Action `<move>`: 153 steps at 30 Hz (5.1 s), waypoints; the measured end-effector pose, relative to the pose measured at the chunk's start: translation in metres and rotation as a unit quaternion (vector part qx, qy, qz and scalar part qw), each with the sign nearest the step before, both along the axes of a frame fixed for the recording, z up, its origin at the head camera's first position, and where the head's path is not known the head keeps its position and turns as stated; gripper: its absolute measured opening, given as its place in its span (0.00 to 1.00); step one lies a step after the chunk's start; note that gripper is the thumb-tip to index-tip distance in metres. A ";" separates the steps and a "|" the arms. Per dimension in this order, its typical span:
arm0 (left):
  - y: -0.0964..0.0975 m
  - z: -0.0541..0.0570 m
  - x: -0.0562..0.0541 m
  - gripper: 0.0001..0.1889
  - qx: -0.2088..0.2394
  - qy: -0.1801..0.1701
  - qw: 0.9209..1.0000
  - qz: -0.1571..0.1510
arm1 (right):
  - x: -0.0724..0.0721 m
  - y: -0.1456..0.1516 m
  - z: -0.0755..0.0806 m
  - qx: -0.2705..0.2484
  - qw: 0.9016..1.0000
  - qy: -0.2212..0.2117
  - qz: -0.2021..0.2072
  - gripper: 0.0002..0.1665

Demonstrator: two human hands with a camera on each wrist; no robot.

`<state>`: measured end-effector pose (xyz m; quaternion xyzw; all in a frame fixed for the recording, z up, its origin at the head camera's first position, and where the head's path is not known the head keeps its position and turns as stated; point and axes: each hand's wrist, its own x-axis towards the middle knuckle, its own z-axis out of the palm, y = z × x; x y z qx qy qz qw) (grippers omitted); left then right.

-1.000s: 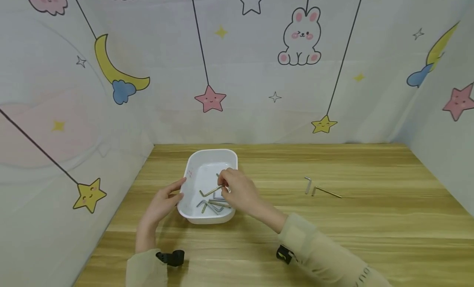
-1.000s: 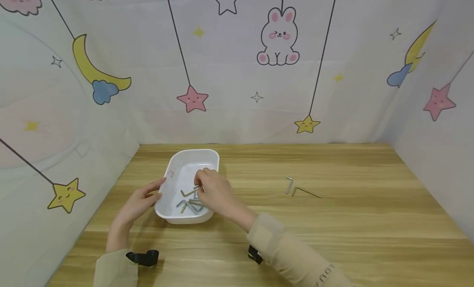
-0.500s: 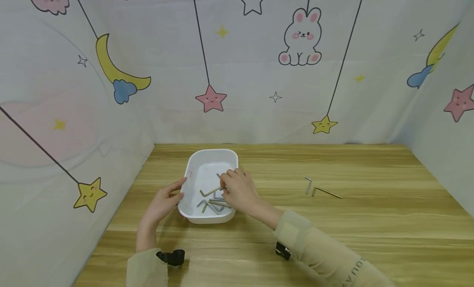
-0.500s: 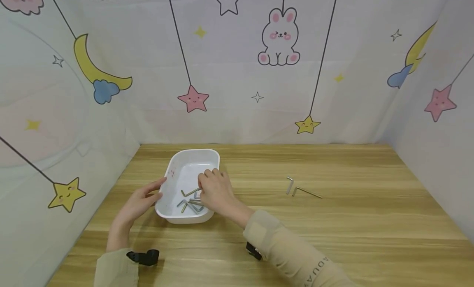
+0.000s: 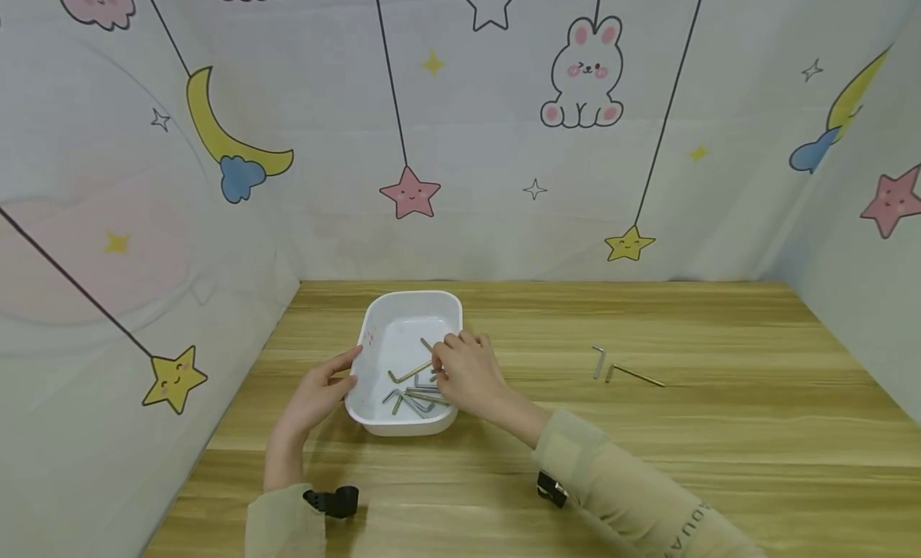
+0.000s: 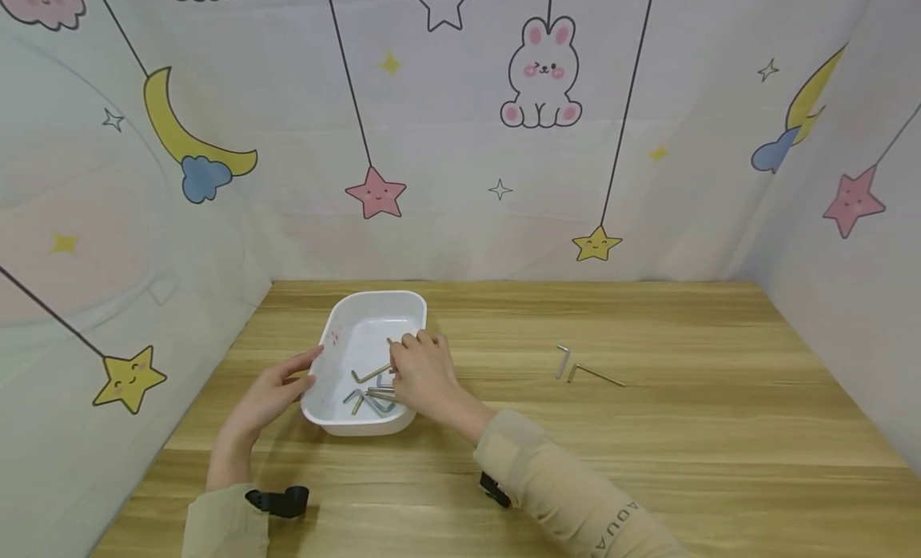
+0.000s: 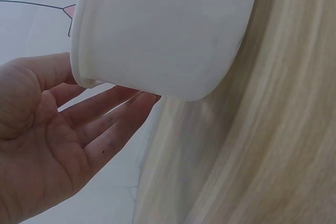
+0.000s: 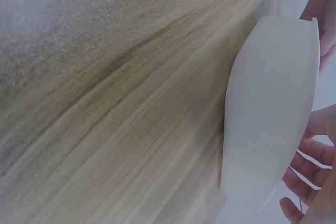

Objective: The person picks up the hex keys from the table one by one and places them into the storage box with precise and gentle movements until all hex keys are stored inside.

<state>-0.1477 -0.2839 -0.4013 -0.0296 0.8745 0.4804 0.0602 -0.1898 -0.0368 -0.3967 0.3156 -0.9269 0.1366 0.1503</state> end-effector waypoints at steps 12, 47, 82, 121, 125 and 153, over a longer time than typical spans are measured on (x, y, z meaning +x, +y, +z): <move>0.000 0.000 0.000 0.27 -0.001 -0.002 1.000 0.001 | 0.004 -0.002 0.001 -0.019 1.000 -0.010 -0.005 0.06; -0.001 -0.001 0.002 0.27 0.007 0.003 1.000 -0.007 | 0.017 0.042 -0.014 -0.049 0.995 0.076 0.033 0.15; -0.001 0.000 0.001 0.27 -0.003 0.012 1.000 -0.003 | 0.020 0.095 -0.040 -0.012 0.998 0.057 0.023 0.16; 0.000 0.000 0.001 0.27 -0.003 0.008 1.000 0.004 | 0.021 0.152 -0.055 0.014 0.996 0.079 -0.026 0.19; 0.001 0.000 0.001 0.27 -0.005 0.007 1.000 0.004 | 0.021 0.158 -0.057 0.013 0.996 0.077 -0.031 0.19; 0.000 0.000 0.003 0.26 -0.007 0.010 1.000 0.003 | 0.016 0.194 -0.057 0.036 0.995 0.084 -0.048 0.16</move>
